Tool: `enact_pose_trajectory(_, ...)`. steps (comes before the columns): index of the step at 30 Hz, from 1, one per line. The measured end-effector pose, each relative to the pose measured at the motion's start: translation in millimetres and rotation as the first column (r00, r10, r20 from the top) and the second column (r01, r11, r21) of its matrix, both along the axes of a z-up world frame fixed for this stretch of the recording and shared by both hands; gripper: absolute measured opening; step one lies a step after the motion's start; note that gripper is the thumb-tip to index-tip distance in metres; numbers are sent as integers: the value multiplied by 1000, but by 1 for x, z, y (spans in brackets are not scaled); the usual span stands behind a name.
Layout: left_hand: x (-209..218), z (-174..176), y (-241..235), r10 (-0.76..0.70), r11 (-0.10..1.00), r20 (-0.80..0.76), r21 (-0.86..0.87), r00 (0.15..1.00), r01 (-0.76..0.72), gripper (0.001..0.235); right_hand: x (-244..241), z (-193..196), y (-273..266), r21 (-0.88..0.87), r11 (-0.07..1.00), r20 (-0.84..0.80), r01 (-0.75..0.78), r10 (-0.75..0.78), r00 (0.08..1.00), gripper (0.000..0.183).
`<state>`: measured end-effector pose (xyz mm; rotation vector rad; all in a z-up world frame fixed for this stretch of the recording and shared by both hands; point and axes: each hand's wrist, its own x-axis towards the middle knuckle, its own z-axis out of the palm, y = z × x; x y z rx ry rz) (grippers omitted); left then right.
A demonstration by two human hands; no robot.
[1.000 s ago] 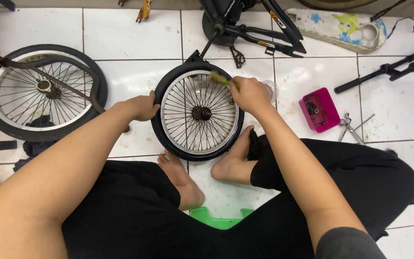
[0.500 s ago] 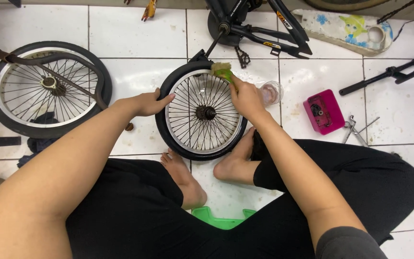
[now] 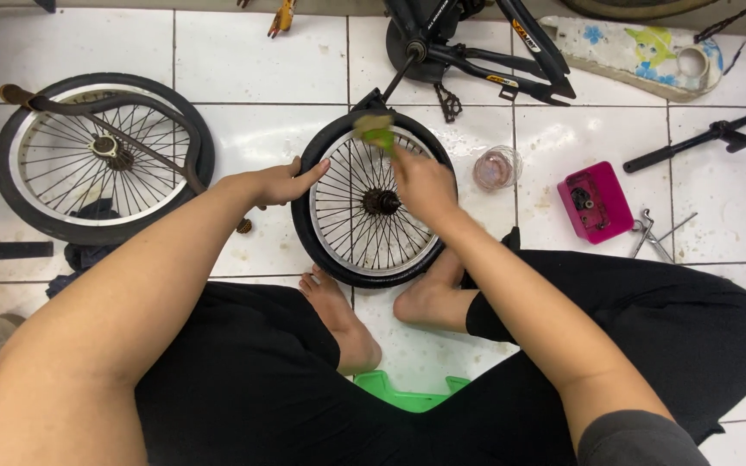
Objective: The person is cleaning a bicycle wheel by rotating it and using a cloth and a brush to remove dirt from the rim and spokes.
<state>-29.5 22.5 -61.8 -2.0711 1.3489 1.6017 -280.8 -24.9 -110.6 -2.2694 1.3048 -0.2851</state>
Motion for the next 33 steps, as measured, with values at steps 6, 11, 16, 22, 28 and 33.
enact_pose_trajectory(6,0,32,12,147,987,-74,78,986,-142,131,22,31,47,43,961,72,-275,271,960,36)
enact_pose_trajectory(11,-8,59,21,158,982,-74,113,985,-149,134,15,48,52,-31,882,137,-469,469,873,29)
enact_pose_trajectory(16,-19,87,21,132,984,-37,128,991,-127,127,6,27,32,65,892,89,-447,441,893,31)
enact_pose_trajectory(22,-5,27,2,-78,997,51,-2,996,78,115,-18,-7,-6,-45,980,96,-193,196,976,31)
enact_pose_trajectory(28,-7,28,4,-129,991,106,-29,986,133,117,-37,-18,-29,-44,999,-84,32,-35,996,33)
enact_pose_trajectory(33,-10,49,7,-116,993,100,-25,988,119,117,-43,-25,-36,17,987,-92,160,-158,983,34)
